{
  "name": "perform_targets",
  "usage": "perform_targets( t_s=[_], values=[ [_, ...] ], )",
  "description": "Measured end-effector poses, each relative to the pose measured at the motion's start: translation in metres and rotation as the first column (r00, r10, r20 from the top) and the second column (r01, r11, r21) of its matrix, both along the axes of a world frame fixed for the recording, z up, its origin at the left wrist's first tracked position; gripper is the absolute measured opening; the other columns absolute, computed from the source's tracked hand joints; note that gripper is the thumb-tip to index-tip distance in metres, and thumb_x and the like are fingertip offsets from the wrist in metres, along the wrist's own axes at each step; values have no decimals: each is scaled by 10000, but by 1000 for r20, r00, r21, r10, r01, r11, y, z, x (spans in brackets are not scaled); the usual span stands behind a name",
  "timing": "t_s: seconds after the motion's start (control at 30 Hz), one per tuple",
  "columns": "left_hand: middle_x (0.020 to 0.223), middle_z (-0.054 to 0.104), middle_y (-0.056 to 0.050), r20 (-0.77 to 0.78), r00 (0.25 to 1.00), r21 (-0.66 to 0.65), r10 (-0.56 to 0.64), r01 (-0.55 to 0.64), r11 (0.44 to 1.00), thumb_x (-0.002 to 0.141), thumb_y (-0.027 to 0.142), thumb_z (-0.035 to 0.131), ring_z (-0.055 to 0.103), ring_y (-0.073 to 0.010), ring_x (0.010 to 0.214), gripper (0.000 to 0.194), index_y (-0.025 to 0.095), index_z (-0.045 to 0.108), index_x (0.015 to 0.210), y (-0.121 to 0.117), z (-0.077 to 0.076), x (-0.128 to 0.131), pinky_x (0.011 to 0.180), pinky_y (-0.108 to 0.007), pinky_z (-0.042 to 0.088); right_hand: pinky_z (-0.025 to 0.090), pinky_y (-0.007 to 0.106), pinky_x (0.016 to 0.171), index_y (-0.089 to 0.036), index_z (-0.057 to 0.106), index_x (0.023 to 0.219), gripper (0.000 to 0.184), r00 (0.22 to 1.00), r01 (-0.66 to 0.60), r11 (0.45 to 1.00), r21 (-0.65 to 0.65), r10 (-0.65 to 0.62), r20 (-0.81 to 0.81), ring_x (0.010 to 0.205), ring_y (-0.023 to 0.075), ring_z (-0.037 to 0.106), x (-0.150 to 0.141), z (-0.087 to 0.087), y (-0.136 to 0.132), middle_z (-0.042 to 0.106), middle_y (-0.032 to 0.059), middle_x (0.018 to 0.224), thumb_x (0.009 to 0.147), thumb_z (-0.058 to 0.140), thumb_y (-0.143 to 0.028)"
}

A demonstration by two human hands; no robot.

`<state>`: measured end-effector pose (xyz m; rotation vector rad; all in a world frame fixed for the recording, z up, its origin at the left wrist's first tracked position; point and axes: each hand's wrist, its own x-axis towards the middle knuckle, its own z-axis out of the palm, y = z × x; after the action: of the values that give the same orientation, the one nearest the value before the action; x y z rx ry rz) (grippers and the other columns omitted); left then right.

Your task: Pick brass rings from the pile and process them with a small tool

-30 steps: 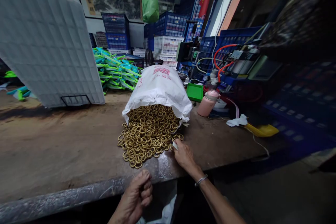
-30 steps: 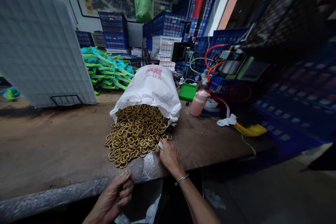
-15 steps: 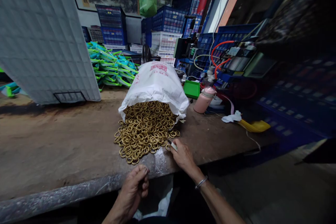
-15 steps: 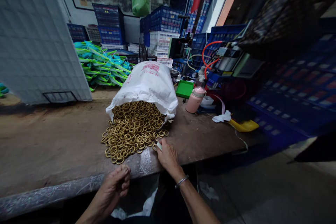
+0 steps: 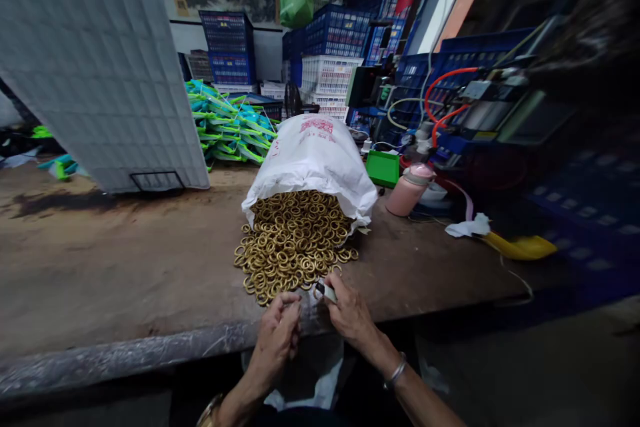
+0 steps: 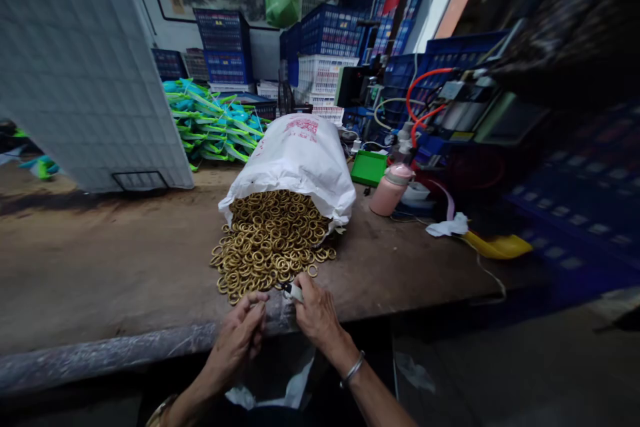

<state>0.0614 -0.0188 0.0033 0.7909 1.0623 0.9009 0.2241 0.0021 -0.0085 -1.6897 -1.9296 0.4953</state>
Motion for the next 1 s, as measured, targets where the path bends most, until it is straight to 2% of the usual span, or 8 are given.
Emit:
perform_targets(
  t_s=[0.17, 0.23, 0.4, 0.53, 0.63, 0.73, 0.87, 1.0],
  values=[
    [474, 370, 97, 11, 1000, 9, -10, 10, 1000, 741, 453, 529, 241, -26, 348, 282, 186, 473, 810, 4, 2, -4, 348, -153, 178, 359, 226, 607, -195, 457, 813, 146, 975, -150, 989, -7, 147, -164, 630, 130, 498, -27, 5, -11, 536, -1, 685, 717, 389, -108],
    [472, 360, 96, -3, 1000, 35, 27, -27, 999, 741, 422, 544, 237, -29, 362, 251, 180, 475, 741, 3, 0, -8, 363, -159, 191, 362, 219, 591, -195, 455, 797, 58, 958, -127, 991, -42, 112, -264, 614, 120, 477, -35, 6, -12, 516, -12, 673, 772, 404, -196],
    [551, 484, 38, -55, 996, 213, 73, -59, 975, 749, 349, 555, 415, -81, 496, 209, 163, 521, 660, 0, 2, -12, 502, -192, 341, 362, 204, 556, -185, 461, 737, 214, 870, -146, 972, -185, 37, -491, 572, 95, 433, -43, 2, -7, 469, -38, 622, 825, 385, -365],
    [615, 539, 2, -101, 991, 351, 92, -51, 935, 748, 321, 560, 480, -122, 611, 202, 154, 558, 634, -1, 5, -12, 604, -213, 379, 344, 206, 536, -178, 448, 655, 258, 841, -147, 964, -220, 5, -541, 561, 90, 413, -45, -3, -4, 445, -44, 588, 808, 398, -380],
    [544, 477, 40, -66, 997, 225, 41, -26, 974, 745, 367, 559, 402, -76, 469, 227, 164, 526, 649, -1, 0, -14, 475, -189, 331, 330, 207, 537, -177, 440, 641, 254, 852, -123, 970, -211, -5, -523, 573, 90, 394, -46, -2, -4, 423, -48, 596, 798, 405, -373],
    [500, 409, 77, 41, 998, 45, -52, 50, 998, 757, 430, 521, 263, -37, 353, 260, 186, 464, 688, -1, -5, -16, 355, -171, 201, 320, 207, 548, -176, 443, 651, 254, 870, -121, 972, -199, 7, -493, 588, 91, 382, -48, 1, -4, 415, -48, 606, 806, 397, -373],
    [529, 419, 73, 184, 980, -9, -73, 76, 997, 743, 440, 535, 265, -24, 361, 282, 186, 425, 689, -2, -5, -17, 346, -152, 159, 330, 201, 549, -177, 452, 666, 248, 850, -142, 963, -228, 0, -527, 588, 91, 393, -49, 3, -4, 425, -49, 609, 808, 397, -373],
    [547, 430, 72, 243, 969, -28, -49, 57, 998, 726, 433, 562, 275, -17, 367, 292, 187, 408, 699, -3, -2, -16, 355, -148, 165, 348, 201, 549, -171, 476, 674, 244, 827, -148, 954, -260, -25, -562, 569, 90, 418, -50, 5, -2, 457, -44, 600, 806, 402, -361]
  ],
)
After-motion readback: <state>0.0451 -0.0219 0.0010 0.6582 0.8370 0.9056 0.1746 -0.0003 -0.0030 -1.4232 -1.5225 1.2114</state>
